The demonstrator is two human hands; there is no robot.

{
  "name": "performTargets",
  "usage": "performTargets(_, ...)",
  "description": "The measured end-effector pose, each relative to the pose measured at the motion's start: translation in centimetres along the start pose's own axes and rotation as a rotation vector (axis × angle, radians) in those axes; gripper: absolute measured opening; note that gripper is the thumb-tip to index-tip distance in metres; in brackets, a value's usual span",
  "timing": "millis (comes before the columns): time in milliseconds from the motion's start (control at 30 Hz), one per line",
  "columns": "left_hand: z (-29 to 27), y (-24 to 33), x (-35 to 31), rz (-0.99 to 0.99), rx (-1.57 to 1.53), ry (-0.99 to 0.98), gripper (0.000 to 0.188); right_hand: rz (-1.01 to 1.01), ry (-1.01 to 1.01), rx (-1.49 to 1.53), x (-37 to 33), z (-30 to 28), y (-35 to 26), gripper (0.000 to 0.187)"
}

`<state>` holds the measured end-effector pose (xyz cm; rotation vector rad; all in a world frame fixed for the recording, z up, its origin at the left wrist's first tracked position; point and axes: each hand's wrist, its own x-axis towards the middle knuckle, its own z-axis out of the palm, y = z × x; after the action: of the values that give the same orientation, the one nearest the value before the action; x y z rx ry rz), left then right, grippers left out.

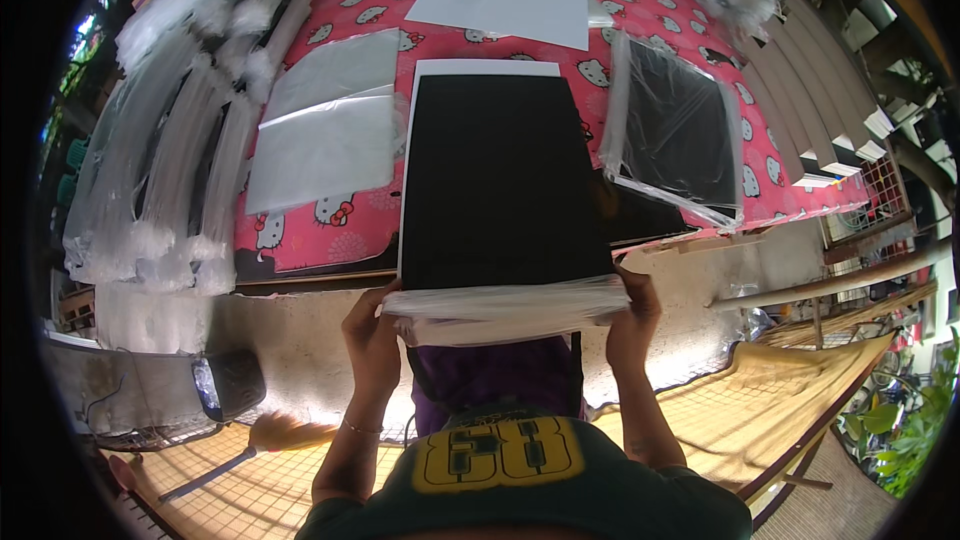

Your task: The person places black rectangular items into clear plastic bags by hand and stacks them on a table.

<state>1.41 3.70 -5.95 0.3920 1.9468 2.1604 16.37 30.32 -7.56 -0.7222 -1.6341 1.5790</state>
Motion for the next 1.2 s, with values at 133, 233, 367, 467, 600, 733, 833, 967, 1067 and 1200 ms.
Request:
performTargets(133,-2.6,3.7,0.6,-0.063,-0.470,-0.300,0.033,0.213,-0.334,0.385,1.9,-2.8,-5.9,0.020)
performTargets(233,-2.6,8.6,1.5,0.003,-0.647,-0.069,0.044,0.111,-0.574,0.593,4.4,-3.5,-11.0,0.074)
performTargets(367,-0.3,15.2,9.0,0.119,-1.015,-0.295,0.041,0.041,-0.662,1.019,11.8,1.6,-15.8,0.040)
performTargets(467,2.0,15.9,15.1,0.164,-0.924,-0.354,0.035,0.079,-0.594,1.005,16.6,5.5,-16.2,0.027)
performTargets(600,2.0,8.3,19.4,-0.089,-0.965,-0.186,0.028,0.346,-0.436,1.025,19.1,7.4,-9.9,0.025)
performTargets(733,1.0,-3.5,20.1,-0.239,-0.839,-0.112,0.028,0.497,-0.379,0.951,20.0,5.7,1.6,0.026)
performTargets(833,-0.1,-4.8,19.2,-0.174,-0.545,-0.089,0.038,0.532,-0.370,0.836,19.3,5.5,3.9,0.029)
performTargets(967,1.5,4.7,16.1,0.683,0.379,-0.148,0.037,-0.034,-0.588,0.420,17.9,6.3,0.2,0.028)
performTargets(1067,3.7,8.2,15.2,0.488,0.176,-0.257,0.028,-0.047,-0.528,0.289,19.3,4.8,-1.2,0.027)
performTargets(1200,5.1,12.2,15.0,0.436,-0.106,0.039,0.027,0.063,-0.326,0.631,17.2,7.1,-5.8,0.024)
